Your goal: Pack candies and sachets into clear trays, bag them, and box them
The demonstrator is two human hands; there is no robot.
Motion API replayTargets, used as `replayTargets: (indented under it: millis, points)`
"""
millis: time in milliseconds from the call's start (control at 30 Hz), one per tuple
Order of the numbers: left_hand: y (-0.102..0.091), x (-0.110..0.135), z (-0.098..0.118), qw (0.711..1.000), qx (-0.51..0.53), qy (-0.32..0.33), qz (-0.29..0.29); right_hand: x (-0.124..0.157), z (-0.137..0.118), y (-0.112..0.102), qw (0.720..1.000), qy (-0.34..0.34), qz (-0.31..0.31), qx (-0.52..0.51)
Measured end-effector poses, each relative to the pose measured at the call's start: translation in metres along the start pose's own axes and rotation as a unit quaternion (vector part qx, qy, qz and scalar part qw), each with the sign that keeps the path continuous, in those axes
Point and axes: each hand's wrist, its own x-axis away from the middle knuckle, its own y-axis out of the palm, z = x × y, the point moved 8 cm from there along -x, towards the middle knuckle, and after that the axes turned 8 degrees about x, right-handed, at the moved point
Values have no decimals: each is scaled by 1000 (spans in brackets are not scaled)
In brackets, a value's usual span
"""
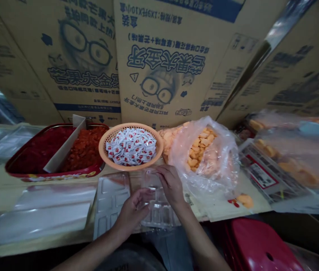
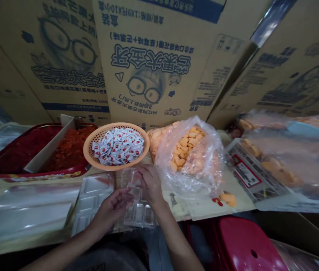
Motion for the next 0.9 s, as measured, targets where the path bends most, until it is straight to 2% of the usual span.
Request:
replayTargets:
  millis: [67,100,167,200,233,267,300,367,433,500,600,700,733,800,867,900]
  points:
    - [3,-1,0,998,47,-32,8,-6,4,-20,999,-2,39,11]
    - [2,0,0,996,76,-50,14,-8,14,-34,996,19,82,28]
    - [2,2,1,987,131,-85,21,-11,52,-63,976,109,168,86]
    - [2,3,3,984,150,-97,21,-11,78,-75,958,176,188,125]
    - [2,4,5,981,160,-105,22,-13,105,-77,944,242,144,174]
    - [1,6,8,980,167,-108,24,-15,133,-70,922,297,35,245]
    - [1,7,11,979,172,-108,28,-13,159,-61,885,334,-89,311]
    - [1,8,18,977,182,-104,36,-9,192,-56,846,368,-172,346]
    - [3,9,25,977,191,-93,37,-5,208,-53,829,383,-190,361]
    - [4,10,30,976,198,-79,33,-1,212,-49,820,387,-194,375]
    - [1,8,37,976,210,-58,31,1,212,-46,820,382,-192,380]
    - [-9,5,39,974,221,-44,39,2,209,-53,824,391,-179,370]
    - [-12,4,39,973,222,-43,42,-1,204,-59,836,387,-155,356]
    - [-16,2,39,973,220,-47,43,-14,180,-75,887,346,-56,300]
    - [-16,1,38,974,217,-57,38,-31,141,-91,941,267,50,201]
    - [-14,0,38,974,216,-62,30,-39,120,-95,960,229,74,146]
